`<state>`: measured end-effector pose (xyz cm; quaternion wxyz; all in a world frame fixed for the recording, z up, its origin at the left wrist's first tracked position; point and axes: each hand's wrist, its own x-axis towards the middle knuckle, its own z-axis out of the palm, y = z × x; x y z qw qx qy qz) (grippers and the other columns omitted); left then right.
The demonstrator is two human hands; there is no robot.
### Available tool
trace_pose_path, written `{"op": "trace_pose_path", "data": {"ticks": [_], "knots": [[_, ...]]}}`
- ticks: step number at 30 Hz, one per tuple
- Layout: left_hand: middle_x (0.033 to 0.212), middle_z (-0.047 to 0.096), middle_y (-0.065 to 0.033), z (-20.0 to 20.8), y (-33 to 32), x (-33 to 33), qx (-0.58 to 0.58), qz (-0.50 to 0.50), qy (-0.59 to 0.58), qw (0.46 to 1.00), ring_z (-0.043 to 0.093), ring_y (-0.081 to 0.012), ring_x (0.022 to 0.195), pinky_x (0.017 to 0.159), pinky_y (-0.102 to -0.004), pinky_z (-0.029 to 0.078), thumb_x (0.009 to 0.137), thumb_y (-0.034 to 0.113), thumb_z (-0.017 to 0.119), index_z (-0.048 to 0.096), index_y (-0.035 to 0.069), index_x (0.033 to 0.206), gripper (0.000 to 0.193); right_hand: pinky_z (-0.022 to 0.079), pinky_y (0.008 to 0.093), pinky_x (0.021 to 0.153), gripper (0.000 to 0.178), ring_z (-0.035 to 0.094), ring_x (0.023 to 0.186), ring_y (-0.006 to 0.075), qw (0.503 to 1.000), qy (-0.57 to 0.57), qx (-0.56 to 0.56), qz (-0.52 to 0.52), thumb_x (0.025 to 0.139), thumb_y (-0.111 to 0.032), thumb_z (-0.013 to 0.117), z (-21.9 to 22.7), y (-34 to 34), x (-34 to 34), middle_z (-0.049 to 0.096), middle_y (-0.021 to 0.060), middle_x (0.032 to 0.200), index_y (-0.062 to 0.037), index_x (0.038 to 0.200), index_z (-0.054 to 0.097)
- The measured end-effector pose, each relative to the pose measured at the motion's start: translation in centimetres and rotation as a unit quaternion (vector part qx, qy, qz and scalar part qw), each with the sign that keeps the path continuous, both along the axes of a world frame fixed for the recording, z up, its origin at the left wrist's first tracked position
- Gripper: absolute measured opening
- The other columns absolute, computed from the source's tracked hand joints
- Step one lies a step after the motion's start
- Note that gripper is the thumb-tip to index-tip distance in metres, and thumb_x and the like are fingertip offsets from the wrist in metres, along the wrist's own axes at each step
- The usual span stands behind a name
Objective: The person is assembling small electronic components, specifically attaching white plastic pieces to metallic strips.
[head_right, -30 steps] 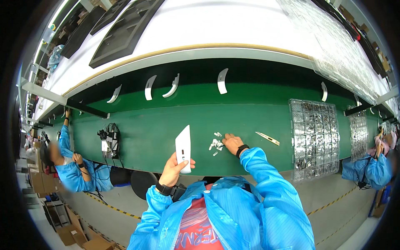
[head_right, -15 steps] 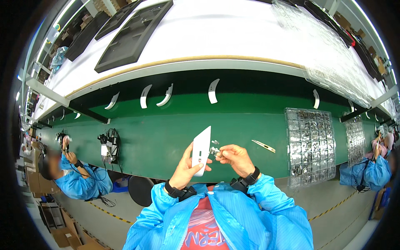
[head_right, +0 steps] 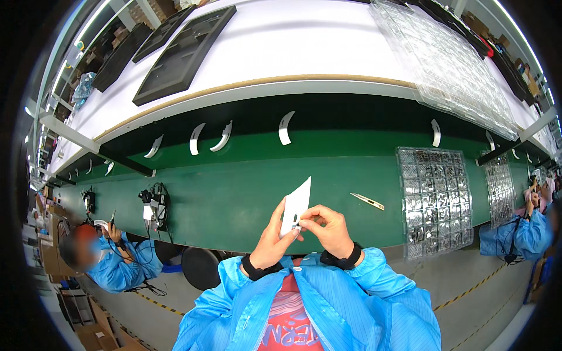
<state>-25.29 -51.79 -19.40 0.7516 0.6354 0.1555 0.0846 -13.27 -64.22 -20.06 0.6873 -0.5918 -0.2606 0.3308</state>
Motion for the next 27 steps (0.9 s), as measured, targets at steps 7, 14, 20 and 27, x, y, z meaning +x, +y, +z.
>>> {"op": "trace_pose_path", "data": {"ticks": [7,14,20,27], "knots": [[0.112,0.06,-0.0124,0.5,-0.4,-0.1,0.051,0.004,0.015,0.999,0.064,-0.0163,0.086,0.077,-0.0303,0.052,0.092,0.005,0.053,0.009,0.006,0.149,0.072,0.05,0.0229,0.062,0.008,0.063,0.072,0.0123,0.985,-0.16,-0.063,-0.022,0.079,0.002,0.068,1.6,0.1,-0.3,0.061,0.0065,0.088,0.0012,0.086,0.065],[0.113,0.058,-0.0125,0.9,-0.8,-0.3,0.06,0.008,0.023,0.998,0.063,-0.0157,0.085,0.076,-0.0301,0.053,0.092,0.006,0.052,0.015,0.005,0.149,0.067,0.049,0.0212,0.059,0.009,0.061,0.07,0.0121,0.979,-0.193,-0.058,-0.037,0.078,0.003,0.068,1.4,0.1,-0.5,0.058,0.0059,0.088,0.0024,0.086,0.064],[0.115,0.058,-0.0111,1.0,-1.2,-0.7,0.056,0.033,0.021,0.998,0.062,-0.0152,0.084,0.073,-0.03,0.054,0.093,0.006,0.05,0.024,0.005,0.147,0.06,0.051,0.0271,0.071,0.038,0.058,0.082,0.0142,0.958,-0.249,-0.126,-0.067,0.074,-0.005,0.074,2.1,-0.1,-1.5,0.056,0.0056,0.089,-0.0017,0.109,0.059],[0.118,0.058,-0.011,0.6,-0.9,-0.5,0.046,0.006,0.006,0.999,0.062,-0.0145,0.085,0.073,-0.0293,0.054,0.092,0.005,0.051,0.024,0.005,0.147,0.062,0.052,0.0311,0.075,0.061,0.061,0.099,0.0194,0.996,0.063,0.014,-0.058,0.08,-0.003,0.069,0.9,0.0,-1.2,0.06,0.0127,0.108,-0.0006,0.13,0.034]]}}
